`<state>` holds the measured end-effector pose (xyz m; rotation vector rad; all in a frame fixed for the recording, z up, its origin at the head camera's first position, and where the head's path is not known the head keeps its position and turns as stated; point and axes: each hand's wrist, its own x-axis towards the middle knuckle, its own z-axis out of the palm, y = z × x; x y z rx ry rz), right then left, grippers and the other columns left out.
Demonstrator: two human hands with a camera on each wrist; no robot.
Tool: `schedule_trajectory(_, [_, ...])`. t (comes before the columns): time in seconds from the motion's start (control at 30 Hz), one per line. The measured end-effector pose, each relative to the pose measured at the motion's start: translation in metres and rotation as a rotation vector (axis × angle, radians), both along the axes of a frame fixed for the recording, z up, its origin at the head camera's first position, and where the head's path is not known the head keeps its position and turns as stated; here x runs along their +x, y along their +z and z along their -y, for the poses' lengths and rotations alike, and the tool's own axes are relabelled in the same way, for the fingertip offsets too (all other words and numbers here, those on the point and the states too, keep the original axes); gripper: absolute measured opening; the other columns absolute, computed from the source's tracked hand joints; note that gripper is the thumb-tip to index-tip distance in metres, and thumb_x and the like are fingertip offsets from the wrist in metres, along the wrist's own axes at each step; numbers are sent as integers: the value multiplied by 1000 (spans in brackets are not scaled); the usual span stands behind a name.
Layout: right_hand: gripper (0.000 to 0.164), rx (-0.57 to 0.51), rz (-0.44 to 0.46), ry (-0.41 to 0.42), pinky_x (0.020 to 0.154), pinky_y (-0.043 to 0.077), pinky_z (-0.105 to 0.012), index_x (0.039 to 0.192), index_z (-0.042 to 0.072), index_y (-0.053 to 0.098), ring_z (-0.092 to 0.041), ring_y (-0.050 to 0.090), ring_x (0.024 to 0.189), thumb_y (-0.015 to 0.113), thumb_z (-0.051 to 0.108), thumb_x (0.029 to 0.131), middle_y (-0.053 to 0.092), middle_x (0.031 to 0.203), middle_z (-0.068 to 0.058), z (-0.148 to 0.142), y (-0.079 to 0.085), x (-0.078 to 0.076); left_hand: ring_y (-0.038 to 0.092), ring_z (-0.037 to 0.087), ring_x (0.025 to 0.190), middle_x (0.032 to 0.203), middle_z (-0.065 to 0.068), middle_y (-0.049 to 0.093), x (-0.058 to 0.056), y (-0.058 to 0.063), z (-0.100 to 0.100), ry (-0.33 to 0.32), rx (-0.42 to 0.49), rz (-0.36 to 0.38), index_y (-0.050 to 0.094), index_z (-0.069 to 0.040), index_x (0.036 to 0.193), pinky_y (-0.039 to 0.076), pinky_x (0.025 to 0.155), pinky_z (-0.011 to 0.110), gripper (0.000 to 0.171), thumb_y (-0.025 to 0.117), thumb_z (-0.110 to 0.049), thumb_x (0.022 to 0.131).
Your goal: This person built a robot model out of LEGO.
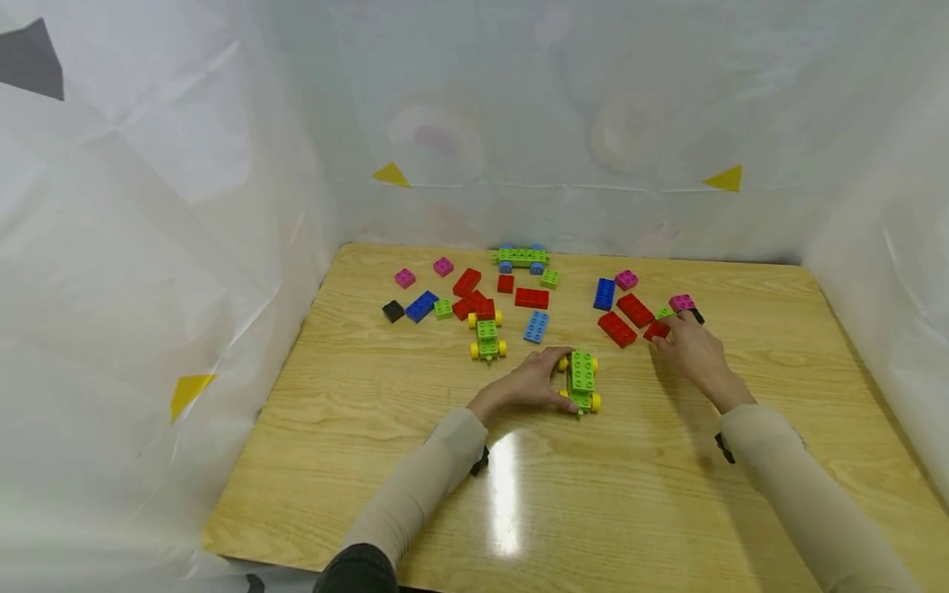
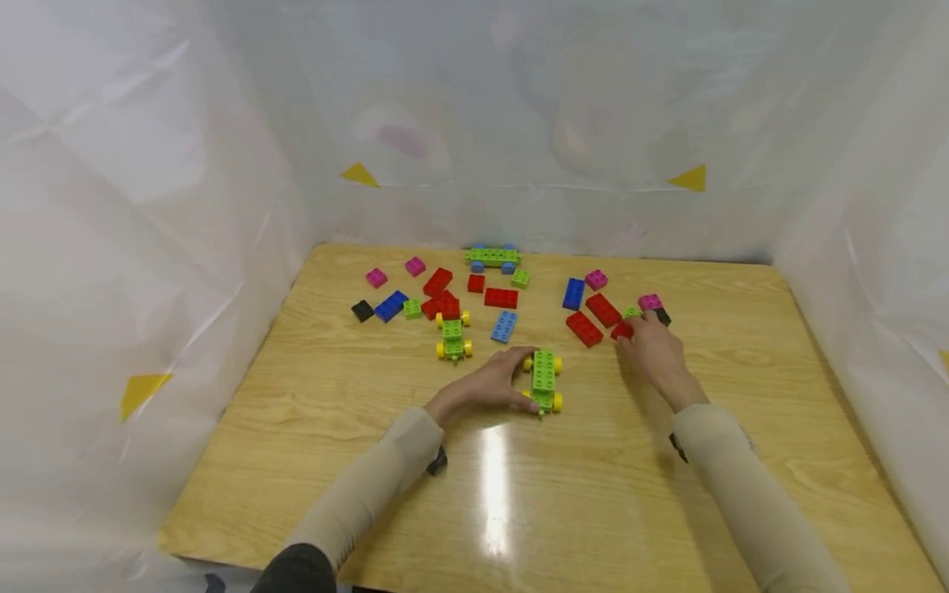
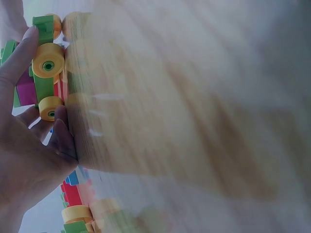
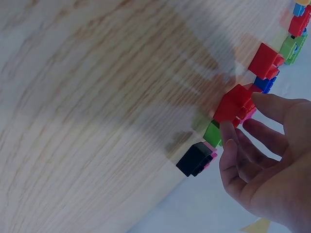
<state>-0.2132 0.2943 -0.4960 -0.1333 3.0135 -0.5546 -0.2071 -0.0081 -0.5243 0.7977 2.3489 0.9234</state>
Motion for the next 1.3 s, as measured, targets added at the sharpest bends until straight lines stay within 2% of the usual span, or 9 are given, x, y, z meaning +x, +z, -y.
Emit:
schedule_trajectory(0.33, [38,24,-8,-19,57,48,-48,120,-9,55,-31,53,73,62,18,94,46,112,-27,2,-2,-3,28,21,140,154,-2,29,0,0,0,-1,3,5,25,-24,152,30,111,37,99,79,-51,74])
schedule_trajectory(0.6, [44,21,1,-29,70,49,-60,122,-9,52,-44,57,94,68,15,89,44,121,-31,6,-1,-1,30,21,138,154,-2,30,-1,0,0,-3,1,2,25,-23,152,31,110,37,98,79,-50,74])
schedule_trajectory(0.77, [42,24,1,-21,68,49,-58,122,-7,53,-42,58,88,68,11,88,50,112,-30,4,-2,1,30,21,138,154,-2,31,0,0,0,-5,-2,-4,25,-22,152,31,110,36,98,79,-49,74])
schedule_trajectory(0.93, [33,-4,-18,-23,59,48,-51,116,-4,55,-36,57,80,67,11,89,53,105,-28,-1,-1,6,27,21,141,154,-2,29,2,1,0,-4,2,4,25,-24,152,29,111,37,98,79,-49,75])
schedule_trajectory(1.1, [32,-51,-127,-7,52,47,-43,112,-4,57,-32,57,71,69,15,89,56,104,-26,0,4,13,27,20,140,155,-3,29,3,1,0,-1,-5,7,24,-24,152,30,111,37,99,79,-51,75])
schedule_trajectory(1.2, [35,-79,-186,36,55,49,-42,114,-5,57,-30,58,72,70,16,89,58,106,-24,9,9,18,30,20,138,154,-2,30,2,1,-1,5,-12,-1,24,-24,152,31,110,36,99,79,-51,74])
schedule_trajectory(1.3, [39,-132,-202,91,58,50,-42,119,-7,57,-30,58,77,71,15,89,59,107,-24,23,18,22,31,20,137,154,-2,31,1,1,-1,9,-14,1,25,-24,152,31,110,35,99,79,-51,74])
